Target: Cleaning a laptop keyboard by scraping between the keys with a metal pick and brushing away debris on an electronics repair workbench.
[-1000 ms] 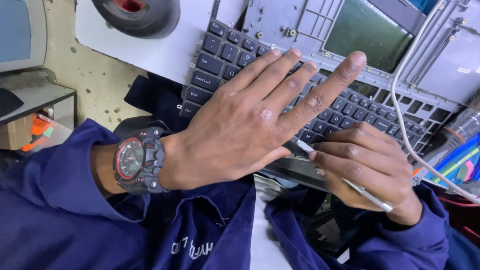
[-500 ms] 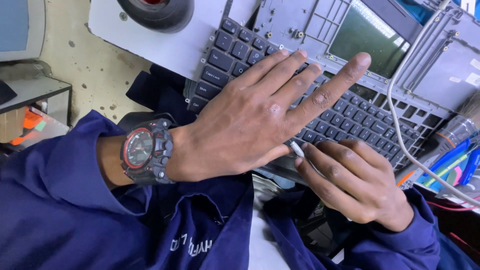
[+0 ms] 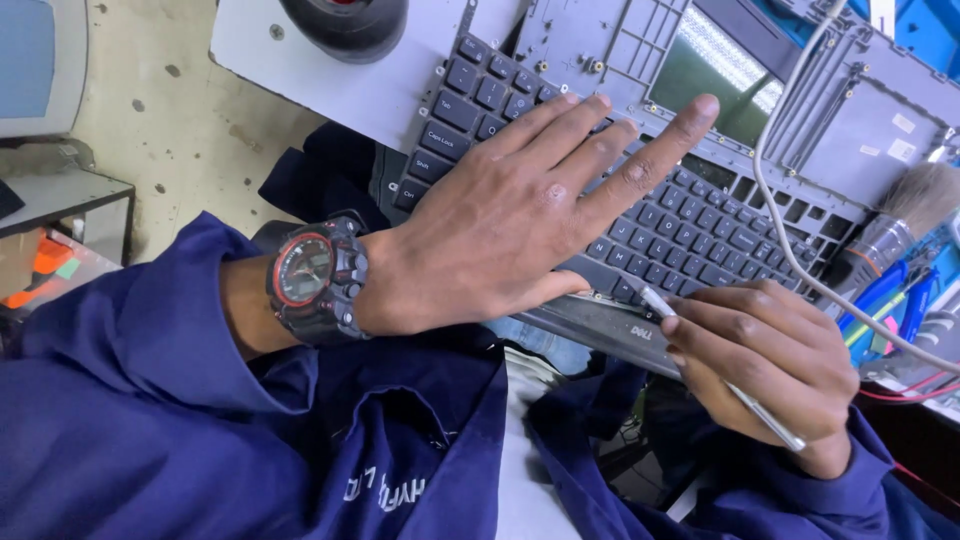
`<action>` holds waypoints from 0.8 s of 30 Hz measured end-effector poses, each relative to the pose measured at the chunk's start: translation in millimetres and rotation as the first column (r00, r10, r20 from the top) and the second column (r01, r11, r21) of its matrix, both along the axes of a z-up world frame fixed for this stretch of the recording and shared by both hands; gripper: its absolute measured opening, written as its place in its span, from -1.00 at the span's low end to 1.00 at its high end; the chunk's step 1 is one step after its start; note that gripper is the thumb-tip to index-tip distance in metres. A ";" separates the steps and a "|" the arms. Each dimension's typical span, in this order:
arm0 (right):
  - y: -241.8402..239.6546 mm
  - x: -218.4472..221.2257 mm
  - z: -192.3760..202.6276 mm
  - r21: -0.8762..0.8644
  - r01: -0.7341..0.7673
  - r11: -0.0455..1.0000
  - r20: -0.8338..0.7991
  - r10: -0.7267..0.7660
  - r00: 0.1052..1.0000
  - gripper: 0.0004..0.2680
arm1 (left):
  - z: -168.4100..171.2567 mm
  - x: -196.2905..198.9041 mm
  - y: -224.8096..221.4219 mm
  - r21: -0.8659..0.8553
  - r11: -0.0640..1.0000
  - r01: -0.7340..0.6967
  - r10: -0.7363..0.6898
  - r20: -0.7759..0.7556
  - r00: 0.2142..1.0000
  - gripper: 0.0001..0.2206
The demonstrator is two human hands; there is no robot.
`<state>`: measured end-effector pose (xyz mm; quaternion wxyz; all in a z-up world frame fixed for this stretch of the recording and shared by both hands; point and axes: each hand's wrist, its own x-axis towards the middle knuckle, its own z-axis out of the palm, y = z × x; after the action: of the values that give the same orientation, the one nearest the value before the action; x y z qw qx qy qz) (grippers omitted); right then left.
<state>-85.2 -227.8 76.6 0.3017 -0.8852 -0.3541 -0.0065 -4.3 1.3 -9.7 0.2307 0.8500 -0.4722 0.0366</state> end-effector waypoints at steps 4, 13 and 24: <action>-3.8 -27.5 -5.2 0.102 0.235 0.967 -0.124 -0.223 0.967 -0.87 | 0.8 -1.4 -1.2 0.024 1.000 -0.011 0.010 0.036 0.999 0.42; -7.1 -29.4 -21.1 0.162 0.396 0.904 -0.334 -0.327 0.884 -0.89 | 12.7 1.8 -3.7 0.063 0.998 0.023 -0.024 0.029 0.999 0.37; -12.0 -20.3 -26.9 0.171 0.397 0.902 -0.464 -0.282 0.840 -0.87 | 13.4 3.2 -2.8 0.058 0.997 0.041 -0.041 -0.009 0.999 0.36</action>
<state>-105.5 -239.8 49.7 0.4793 -0.8662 -0.1110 0.0879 -1.1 -1.5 3.7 0.2086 0.8466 -0.4895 0.0148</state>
